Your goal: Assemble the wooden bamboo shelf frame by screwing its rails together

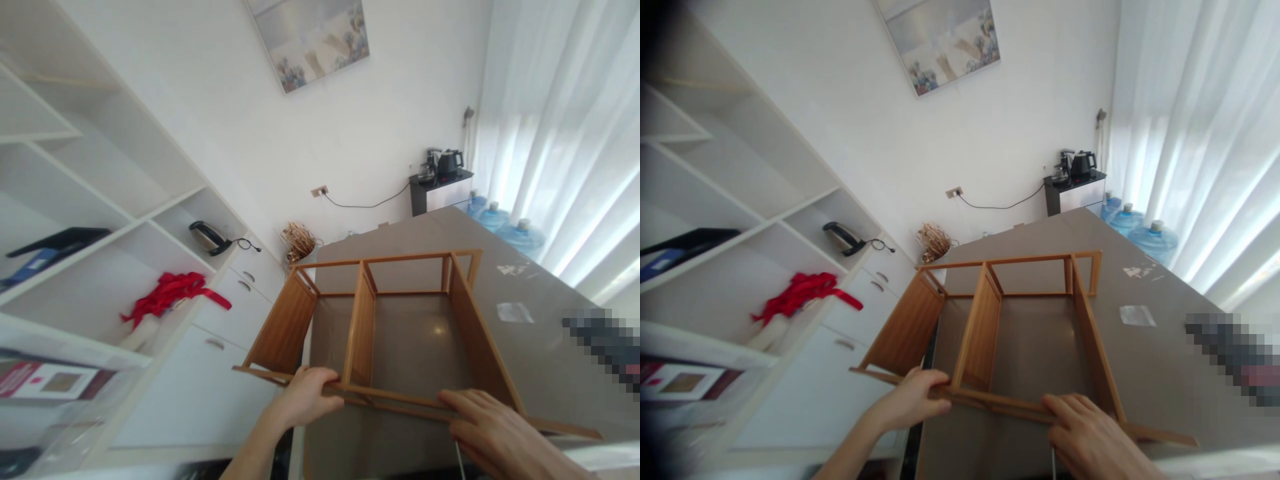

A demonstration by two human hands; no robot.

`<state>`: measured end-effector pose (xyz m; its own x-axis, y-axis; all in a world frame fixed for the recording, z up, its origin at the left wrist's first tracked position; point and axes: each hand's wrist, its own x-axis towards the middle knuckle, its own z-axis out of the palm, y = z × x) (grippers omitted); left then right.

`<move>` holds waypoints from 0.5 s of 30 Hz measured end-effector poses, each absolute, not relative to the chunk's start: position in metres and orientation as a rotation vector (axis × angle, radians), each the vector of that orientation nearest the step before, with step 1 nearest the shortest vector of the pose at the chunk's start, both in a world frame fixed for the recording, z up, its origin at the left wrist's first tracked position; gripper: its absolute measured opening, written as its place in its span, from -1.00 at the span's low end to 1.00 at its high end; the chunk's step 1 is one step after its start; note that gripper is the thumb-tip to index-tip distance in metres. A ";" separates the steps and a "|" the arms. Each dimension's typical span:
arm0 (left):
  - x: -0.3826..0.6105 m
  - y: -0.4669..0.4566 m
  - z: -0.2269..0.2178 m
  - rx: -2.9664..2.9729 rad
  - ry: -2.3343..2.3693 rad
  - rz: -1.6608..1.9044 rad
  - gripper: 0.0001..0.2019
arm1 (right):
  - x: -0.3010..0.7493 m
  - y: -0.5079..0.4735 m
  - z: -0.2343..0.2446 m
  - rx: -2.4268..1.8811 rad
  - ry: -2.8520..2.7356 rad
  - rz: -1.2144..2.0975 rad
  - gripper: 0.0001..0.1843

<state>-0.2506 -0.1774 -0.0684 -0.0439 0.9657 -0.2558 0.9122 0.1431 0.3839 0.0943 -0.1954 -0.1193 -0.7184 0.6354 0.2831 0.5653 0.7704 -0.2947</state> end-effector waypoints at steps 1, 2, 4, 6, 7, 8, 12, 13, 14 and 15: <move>-0.249 -0.181 -0.073 1.846 1.949 0.152 -0.88 | 0.092 -0.196 -0.126 -0.928 -2.582 0.240 -0.81; -0.247 -0.183 -0.076 1.896 1.887 0.132 -0.84 | 0.090 -0.197 -0.131 -0.933 -2.572 0.214 -0.80; -0.245 -0.185 -0.078 1.954 1.842 0.122 -0.79 | 0.091 -0.196 -0.133 -0.952 -2.567 0.177 -0.76; -0.244 -0.186 -0.069 2.006 1.818 0.134 -0.79 | 0.097 -0.192 -0.119 -0.986 -2.566 0.169 -0.75; -0.243 -0.186 -0.061 2.032 1.813 0.152 -0.79 | 0.102 -0.189 -0.108 -0.993 -2.561 0.167 -0.75; -0.243 -0.185 -0.051 2.060 1.813 0.178 -0.79 | 0.107 -0.184 -0.094 -0.999 -2.545 0.154 -0.76; -0.236 -0.171 -0.006 2.198 1.863 0.314 -0.70 | 0.128 -0.153 -0.033 -1.044 -2.435 0.031 -0.77; -0.234 -0.165 0.004 2.246 1.864 0.361 -0.69 | 0.132 -0.142 -0.021 -1.054 -2.414 0.001 -0.77; -0.232 -0.158 0.012 2.286 1.852 0.402 -0.68 | 0.135 -0.130 -0.010 -1.045 -2.390 -0.022 -0.76; -0.230 -0.150 0.018 2.313 1.844 0.445 -0.67 | 0.138 -0.119 0.000 -1.041 -2.380 -0.019 -0.76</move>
<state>-0.2297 -0.1498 0.0182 0.2004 0.9702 0.1364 0.9255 -0.2331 0.2985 0.1376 -0.1192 0.0000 -0.5578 0.6775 0.4795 0.6851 0.7020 -0.1948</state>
